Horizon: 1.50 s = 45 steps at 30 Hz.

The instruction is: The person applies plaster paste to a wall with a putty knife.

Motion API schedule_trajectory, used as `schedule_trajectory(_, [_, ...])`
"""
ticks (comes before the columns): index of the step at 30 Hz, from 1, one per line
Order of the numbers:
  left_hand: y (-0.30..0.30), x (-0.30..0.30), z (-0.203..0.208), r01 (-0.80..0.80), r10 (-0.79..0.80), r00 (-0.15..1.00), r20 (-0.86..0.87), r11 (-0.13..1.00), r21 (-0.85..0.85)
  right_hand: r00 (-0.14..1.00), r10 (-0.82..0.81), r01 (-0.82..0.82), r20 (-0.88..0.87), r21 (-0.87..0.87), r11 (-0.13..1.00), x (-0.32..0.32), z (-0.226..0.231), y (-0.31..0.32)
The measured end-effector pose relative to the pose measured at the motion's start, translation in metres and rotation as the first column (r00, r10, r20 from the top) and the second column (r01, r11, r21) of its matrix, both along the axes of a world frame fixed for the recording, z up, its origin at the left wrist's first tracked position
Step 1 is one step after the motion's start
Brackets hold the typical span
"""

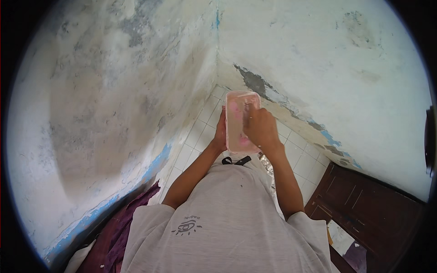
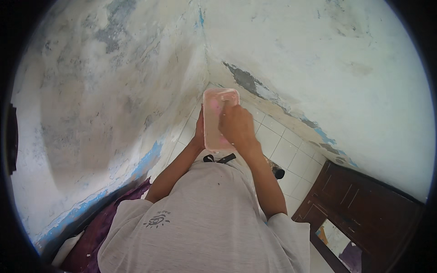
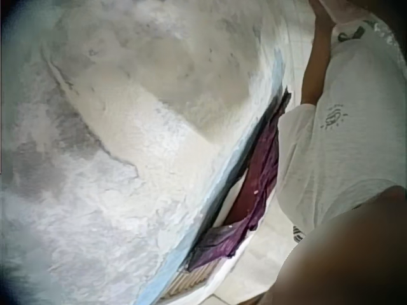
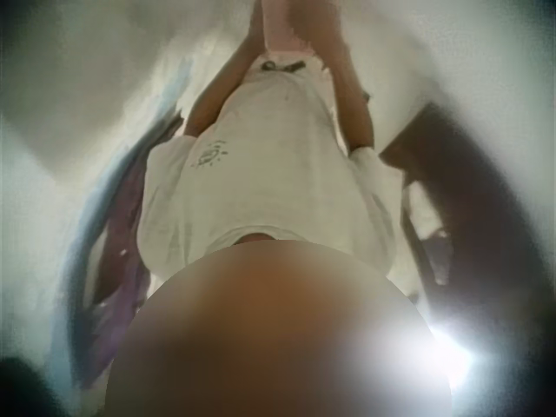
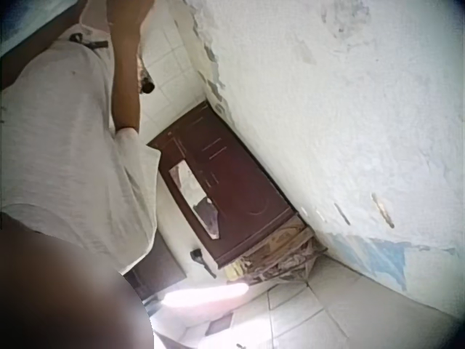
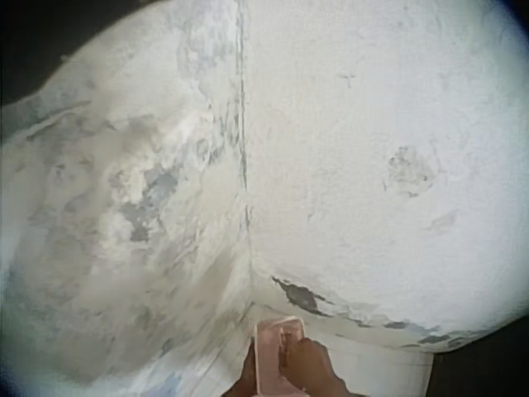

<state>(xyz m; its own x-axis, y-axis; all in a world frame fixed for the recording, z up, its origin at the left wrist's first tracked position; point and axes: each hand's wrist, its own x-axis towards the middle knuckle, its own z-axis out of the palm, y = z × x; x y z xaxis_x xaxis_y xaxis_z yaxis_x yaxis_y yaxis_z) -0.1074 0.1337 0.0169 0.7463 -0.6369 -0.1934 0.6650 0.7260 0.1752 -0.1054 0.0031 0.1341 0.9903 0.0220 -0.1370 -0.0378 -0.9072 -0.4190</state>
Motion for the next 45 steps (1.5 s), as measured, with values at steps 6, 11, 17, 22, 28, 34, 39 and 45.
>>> schedule_trajectory(6, [0.025,-0.016,-0.025,-0.056,0.055,0.994,0.098,0.998,0.007,0.996,0.092,-0.092,0.006,0.095,0.991,-0.022,-0.006,0.021])
schedule_trajectory(11, [0.035,-0.020,-0.004,-0.056,0.059,0.994,0.090,0.998,-0.033,1.000,-0.017,0.017,-0.023,-0.017,1.000,-0.026,0.000,0.024])
schedule_trajectory(17, [0.043,-0.027,-0.015,-0.058,0.057,0.998,0.034,0.998,0.032,0.997,0.036,-0.043,0.068,0.108,0.993,-0.034,-0.008,0.061])
schedule_trajectory(22, [0.058,-0.028,-0.017,-0.024,0.041,0.993,0.108,0.988,-0.154,0.999,0.049,-0.051,0.024,0.079,0.996,-0.049,-0.002,0.043])
schedule_trajectory(28, [0.051,-0.031,-0.006,-0.065,0.054,0.996,0.073,0.983,0.170,0.990,-0.031,-0.003,0.140,0.241,0.971,-0.033,-0.008,0.071])
schedule_trajectory(34, [0.069,-0.029,-0.026,0.001,0.033,0.986,0.165,0.980,-0.201,1.000,0.013,-0.011,-0.011,0.157,0.988,-0.042,-0.013,0.054])
schedule_trajectory(39, [0.069,-0.028,-0.014,-0.068,0.056,0.987,0.151,0.995,0.073,0.996,0.012,-0.021,0.084,0.105,0.994,-0.028,-0.004,0.068])
schedule_trajectory(45, [0.074,-0.024,-0.031,-0.057,0.087,0.983,0.159,0.981,-0.186,0.985,0.127,-0.145,0.114,0.170,0.975,-0.037,-0.023,0.071])
